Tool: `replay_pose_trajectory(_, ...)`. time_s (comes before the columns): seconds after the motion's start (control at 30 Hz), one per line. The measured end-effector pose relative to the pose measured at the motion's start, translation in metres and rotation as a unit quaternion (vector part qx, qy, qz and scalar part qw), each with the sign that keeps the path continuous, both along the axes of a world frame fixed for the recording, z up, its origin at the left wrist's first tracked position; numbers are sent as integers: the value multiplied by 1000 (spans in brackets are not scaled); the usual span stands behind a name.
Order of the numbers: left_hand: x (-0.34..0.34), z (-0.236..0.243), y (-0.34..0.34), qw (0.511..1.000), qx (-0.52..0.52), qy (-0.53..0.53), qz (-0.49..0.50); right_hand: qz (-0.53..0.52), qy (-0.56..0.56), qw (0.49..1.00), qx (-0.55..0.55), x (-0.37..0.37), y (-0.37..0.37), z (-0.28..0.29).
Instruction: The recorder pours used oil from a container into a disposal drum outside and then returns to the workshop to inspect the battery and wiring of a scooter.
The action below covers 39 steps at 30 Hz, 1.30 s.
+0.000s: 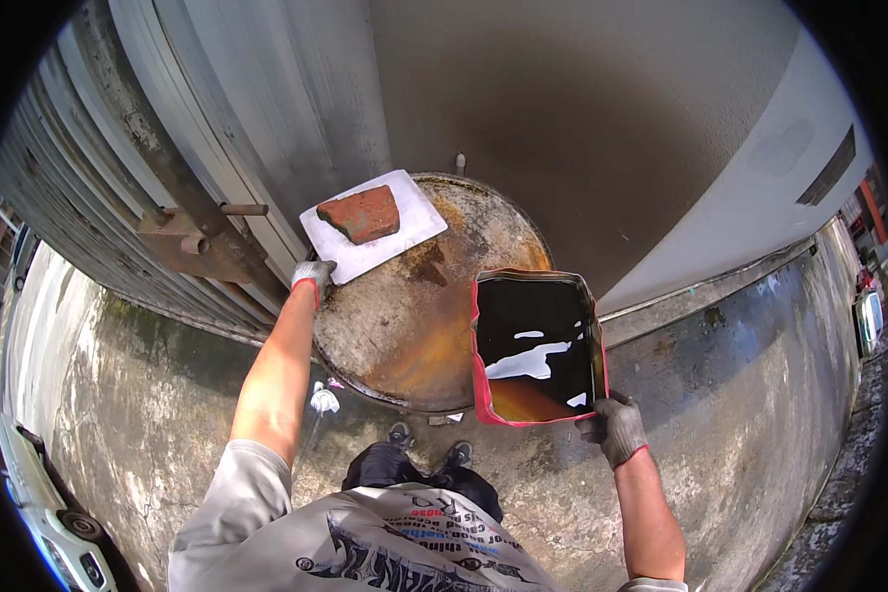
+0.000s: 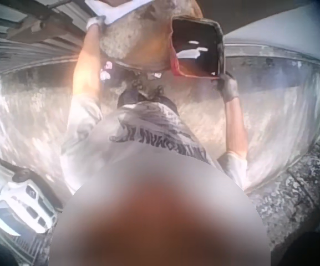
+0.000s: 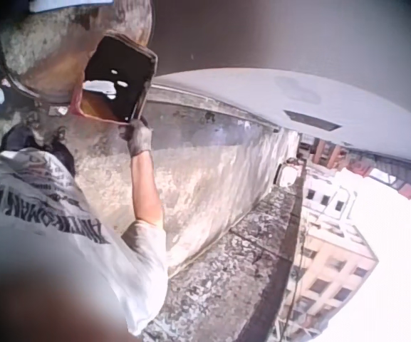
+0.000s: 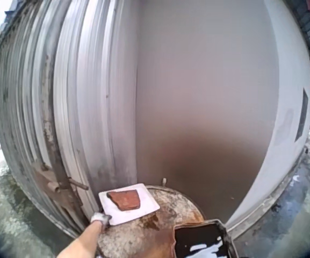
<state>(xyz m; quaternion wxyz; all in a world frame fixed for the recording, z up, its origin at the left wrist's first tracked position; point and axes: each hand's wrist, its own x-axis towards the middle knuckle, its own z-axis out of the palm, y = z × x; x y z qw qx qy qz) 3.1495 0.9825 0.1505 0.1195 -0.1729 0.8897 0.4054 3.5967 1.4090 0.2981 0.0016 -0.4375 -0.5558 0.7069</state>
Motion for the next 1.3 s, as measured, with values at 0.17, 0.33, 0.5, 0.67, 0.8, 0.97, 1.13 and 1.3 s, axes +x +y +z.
replay_pose_trajectory(0.17,66,39,45,999,39,19,-16,-9,3,1000,-26,-14,33,-9)
replay_pose_trajectory(0.33,128,60,9,986,147,72,28,31,21,999,-37,-50,37,-8)
replay_pose_trajectory(0.5,196,67,-7,995,75,63,35,72,3,997,-30,-80,35,-4)
replay_pose_trajectory(0.67,230,39,-37,996,12,84,7,97,7,994,-53,-107,25,1)
replay_pose_trajectory(0.8,243,87,-27,993,-34,110,12,82,-32,996,-24,-124,14,6)
replay_pose_trajectory(0.97,242,130,20,973,191,26,-128,99,-54,993,-34,-142,5,10)
replay_pose_trajectory(1.13,219,151,79,911,278,-127,-276,82,-50,994,-44,-164,-9,4)
replay_pose_trajectory(1.3,194,152,98,905,272,-125,-302,70,-43,997,3,-190,-18,9)
